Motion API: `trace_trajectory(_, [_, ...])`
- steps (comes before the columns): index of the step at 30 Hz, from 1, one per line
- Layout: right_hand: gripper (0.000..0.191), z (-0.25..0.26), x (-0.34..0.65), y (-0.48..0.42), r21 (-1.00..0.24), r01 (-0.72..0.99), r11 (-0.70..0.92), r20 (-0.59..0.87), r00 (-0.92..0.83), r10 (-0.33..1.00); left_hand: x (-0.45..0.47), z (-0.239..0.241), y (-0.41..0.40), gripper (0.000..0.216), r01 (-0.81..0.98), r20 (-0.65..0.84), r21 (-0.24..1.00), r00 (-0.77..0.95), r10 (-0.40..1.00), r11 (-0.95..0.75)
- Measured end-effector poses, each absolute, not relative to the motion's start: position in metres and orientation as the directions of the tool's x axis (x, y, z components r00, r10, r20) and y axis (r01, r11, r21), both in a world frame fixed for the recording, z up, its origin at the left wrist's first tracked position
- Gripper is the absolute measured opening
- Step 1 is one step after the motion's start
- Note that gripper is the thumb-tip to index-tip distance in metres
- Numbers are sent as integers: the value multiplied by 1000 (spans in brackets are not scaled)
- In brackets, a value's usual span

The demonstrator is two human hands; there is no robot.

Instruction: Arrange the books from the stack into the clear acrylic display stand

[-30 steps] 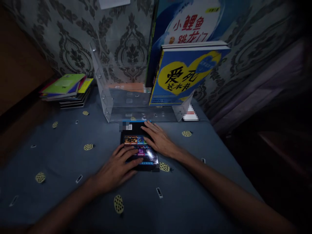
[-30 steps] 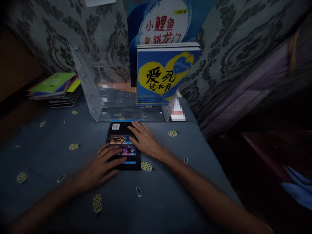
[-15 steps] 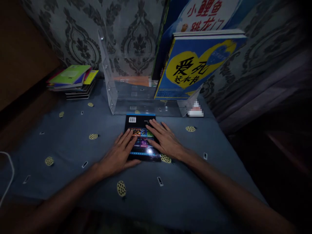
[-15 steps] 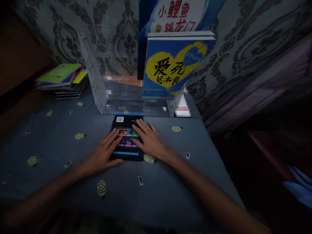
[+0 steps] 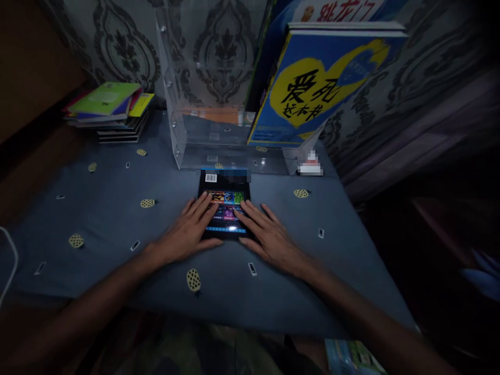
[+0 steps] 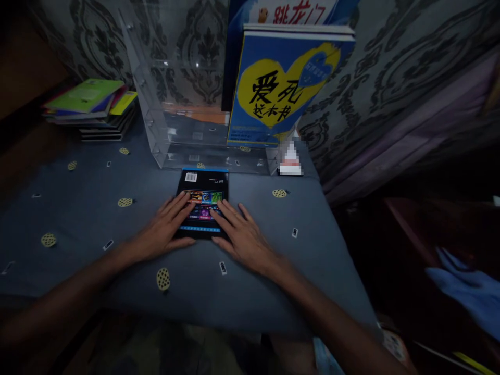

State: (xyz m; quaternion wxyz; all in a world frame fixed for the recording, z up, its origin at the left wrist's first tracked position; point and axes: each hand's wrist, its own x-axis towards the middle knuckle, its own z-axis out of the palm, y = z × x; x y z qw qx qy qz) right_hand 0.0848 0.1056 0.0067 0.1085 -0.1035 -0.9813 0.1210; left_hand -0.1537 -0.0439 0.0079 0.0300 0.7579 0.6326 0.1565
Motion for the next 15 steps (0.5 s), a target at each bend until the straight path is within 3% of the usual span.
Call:
trace_trajectory(8, [71,3,86,109,-278,167,946,175,-959,221,-180,21,-47,92,916,102,309,236,966,-256])
trace_trajectory(15, [70,4,85,109,-286,169,943,180,-957,226,-174,20,-47,83,948,117,143,270,956,-285])
